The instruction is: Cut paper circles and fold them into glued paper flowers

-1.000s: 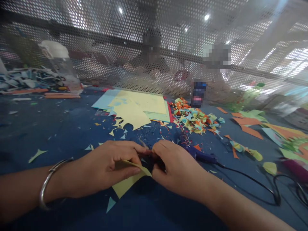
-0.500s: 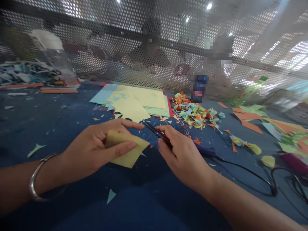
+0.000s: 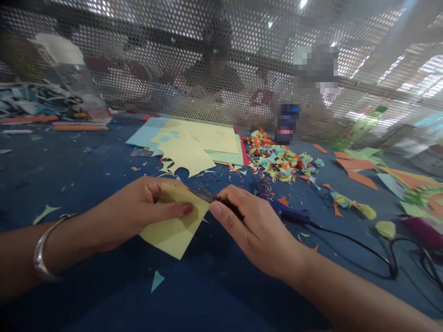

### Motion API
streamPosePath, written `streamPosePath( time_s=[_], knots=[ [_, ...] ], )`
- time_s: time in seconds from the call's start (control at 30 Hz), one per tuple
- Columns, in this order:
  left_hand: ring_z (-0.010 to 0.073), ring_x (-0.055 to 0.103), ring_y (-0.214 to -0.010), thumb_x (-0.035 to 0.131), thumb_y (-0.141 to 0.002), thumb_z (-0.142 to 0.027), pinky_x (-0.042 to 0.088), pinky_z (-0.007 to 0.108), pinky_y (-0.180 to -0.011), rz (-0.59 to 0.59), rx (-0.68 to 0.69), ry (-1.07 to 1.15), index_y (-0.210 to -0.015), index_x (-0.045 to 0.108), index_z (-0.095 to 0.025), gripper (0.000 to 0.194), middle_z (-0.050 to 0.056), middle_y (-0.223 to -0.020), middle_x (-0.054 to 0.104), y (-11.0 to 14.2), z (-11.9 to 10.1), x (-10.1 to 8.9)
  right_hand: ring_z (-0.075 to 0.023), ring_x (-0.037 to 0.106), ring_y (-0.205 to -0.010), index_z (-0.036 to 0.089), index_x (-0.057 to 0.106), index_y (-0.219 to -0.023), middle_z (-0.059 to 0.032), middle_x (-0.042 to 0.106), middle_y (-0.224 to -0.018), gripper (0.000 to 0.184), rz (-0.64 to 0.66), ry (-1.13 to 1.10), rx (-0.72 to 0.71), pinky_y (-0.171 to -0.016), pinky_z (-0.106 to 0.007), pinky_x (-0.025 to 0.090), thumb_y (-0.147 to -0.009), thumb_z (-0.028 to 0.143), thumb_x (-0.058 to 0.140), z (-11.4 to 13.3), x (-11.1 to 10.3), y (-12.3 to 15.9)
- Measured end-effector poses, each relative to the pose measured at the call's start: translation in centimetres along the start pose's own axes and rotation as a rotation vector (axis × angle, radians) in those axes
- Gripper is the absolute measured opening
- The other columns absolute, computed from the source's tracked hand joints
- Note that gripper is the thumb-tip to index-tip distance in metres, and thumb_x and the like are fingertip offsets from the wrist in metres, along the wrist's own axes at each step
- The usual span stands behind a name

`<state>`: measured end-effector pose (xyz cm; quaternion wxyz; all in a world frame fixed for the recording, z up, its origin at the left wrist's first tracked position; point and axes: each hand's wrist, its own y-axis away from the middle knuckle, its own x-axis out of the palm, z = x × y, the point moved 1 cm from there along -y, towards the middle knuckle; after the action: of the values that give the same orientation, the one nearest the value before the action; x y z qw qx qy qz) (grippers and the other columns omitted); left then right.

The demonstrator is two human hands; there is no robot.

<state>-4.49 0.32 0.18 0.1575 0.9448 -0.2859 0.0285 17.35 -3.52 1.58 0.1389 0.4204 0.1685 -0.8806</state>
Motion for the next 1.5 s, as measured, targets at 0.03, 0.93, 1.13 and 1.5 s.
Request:
streamPosePath(
  time_s=[0.03,0.93,1.13,1.5],
  knots=[
    [0.0103,0.068,-0.062,0.083,-0.077,-0.035,0.053,0.017,-0.056,0.001,-0.006,0.017,-0.091,0.076,-0.019,0.023,0.000,-0.080,0.078,-0.1,0.1,-0.2,-0.0120,0.053,-0.070,0.021,0.059,-0.093,0.0016,0.058,-0.077,0.034,-0.004,0.002,0.009,-0.065,-0.025,0.041,-0.105,0.046,0.040,0.0,-0.1,0.0],
    [0.0135,0.071,-0.071,0.083,-0.076,-0.041,0.056,0.019,-0.062,-0.067,0.024,-0.012,-0.093,0.079,-0.017,0.030,0.006,-0.090,0.080,-0.5,0.2,-0.9,-0.0097,0.042,-0.055,0.021,0.054,-0.078,0.0052,0.045,-0.063,0.035,0.007,0.069,-0.021,-0.052,-0.023,0.036,-0.103,0.043,0.044,-0.8,-1.0,0.2],
    [0.0120,0.071,-0.069,0.084,-0.074,-0.040,0.055,0.017,-0.060,-0.081,0.031,0.003,-0.091,0.079,-0.017,0.029,0.004,-0.087,0.081,-0.5,0.2,-0.8,-0.0103,0.042,-0.054,0.022,0.054,-0.078,0.0048,0.045,-0.063,0.036,0.006,0.079,-0.015,-0.051,-0.023,0.036,-0.103,0.045,0.043,-0.8,-0.9,0.1],
    [0.0123,0.073,-0.074,0.082,-0.078,-0.040,0.056,0.016,-0.065,-0.021,0.042,0.048,-0.092,0.081,-0.020,0.025,0.004,-0.093,0.081,-0.5,0.3,-0.8,-0.0097,0.043,-0.056,0.021,0.052,-0.075,0.0043,0.045,-0.065,0.038,0.012,0.062,-0.009,-0.054,-0.023,0.037,-0.104,0.043,0.041,-0.7,-0.8,0.2]
  ],
)
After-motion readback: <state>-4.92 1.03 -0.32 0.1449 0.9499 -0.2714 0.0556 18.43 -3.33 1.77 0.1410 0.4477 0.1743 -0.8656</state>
